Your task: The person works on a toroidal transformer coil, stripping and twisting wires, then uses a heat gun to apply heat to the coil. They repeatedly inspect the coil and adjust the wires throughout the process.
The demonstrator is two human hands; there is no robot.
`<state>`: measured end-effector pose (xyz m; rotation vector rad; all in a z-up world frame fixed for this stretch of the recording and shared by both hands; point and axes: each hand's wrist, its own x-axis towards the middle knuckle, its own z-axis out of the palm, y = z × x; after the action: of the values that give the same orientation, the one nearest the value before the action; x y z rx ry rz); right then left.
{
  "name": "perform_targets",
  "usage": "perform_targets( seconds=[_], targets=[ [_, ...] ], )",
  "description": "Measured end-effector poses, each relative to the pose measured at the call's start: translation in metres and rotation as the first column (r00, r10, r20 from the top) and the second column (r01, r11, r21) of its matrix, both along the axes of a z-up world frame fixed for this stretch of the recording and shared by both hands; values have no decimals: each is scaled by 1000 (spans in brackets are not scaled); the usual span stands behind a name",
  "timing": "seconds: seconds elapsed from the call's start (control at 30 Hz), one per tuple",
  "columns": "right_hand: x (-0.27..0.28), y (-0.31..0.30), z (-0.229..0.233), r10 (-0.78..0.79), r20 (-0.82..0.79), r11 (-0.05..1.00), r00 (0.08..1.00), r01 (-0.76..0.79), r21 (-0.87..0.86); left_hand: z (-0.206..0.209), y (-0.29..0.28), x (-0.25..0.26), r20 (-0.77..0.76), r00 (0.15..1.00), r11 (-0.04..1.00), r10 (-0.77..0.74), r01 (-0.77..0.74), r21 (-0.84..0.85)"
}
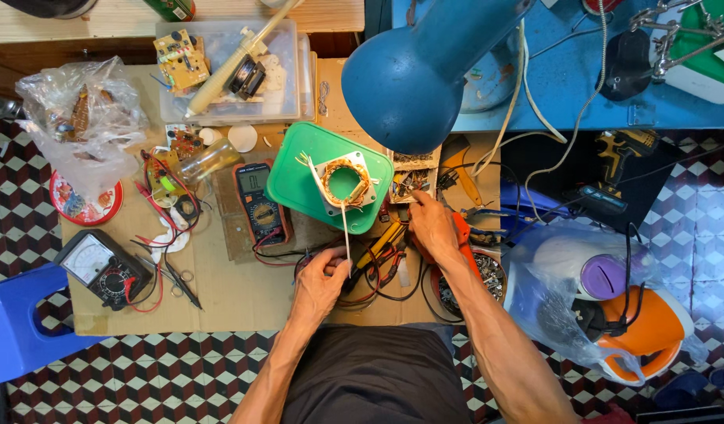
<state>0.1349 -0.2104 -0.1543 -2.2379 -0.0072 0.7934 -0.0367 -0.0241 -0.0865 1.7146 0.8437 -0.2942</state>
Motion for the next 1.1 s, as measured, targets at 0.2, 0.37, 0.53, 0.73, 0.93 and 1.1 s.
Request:
perform_targets(
  seconds=[0.2,0.37,0.53,0.73,0.93,1.1],
  targets=[
    [23,7,-2,-175,170,983,970,182,-31,-3,5,-10,1,1000,1000,15,-15,10],
    [34,16,-17,-120,214,980,969,151,-132,-4,8,-15,-10,999,999,36,-35,16],
    [36,16,-41,46,389,972,920,48,-229,-1,13,-16,-5,1000,998,27,-26,53],
    [36,12,-49,204,437,955,876,-78,-288,6,14,-16,-16,999,998,48,-47,38],
    [27,22,-31,-111,380,981,918,163,-107,12,15,-19,-28,999,997,41,-39,66],
    [20,10,-23,-383,237,920,893,346,185,10,15,-26,10,997,996,78,-78,41]
  ],
)
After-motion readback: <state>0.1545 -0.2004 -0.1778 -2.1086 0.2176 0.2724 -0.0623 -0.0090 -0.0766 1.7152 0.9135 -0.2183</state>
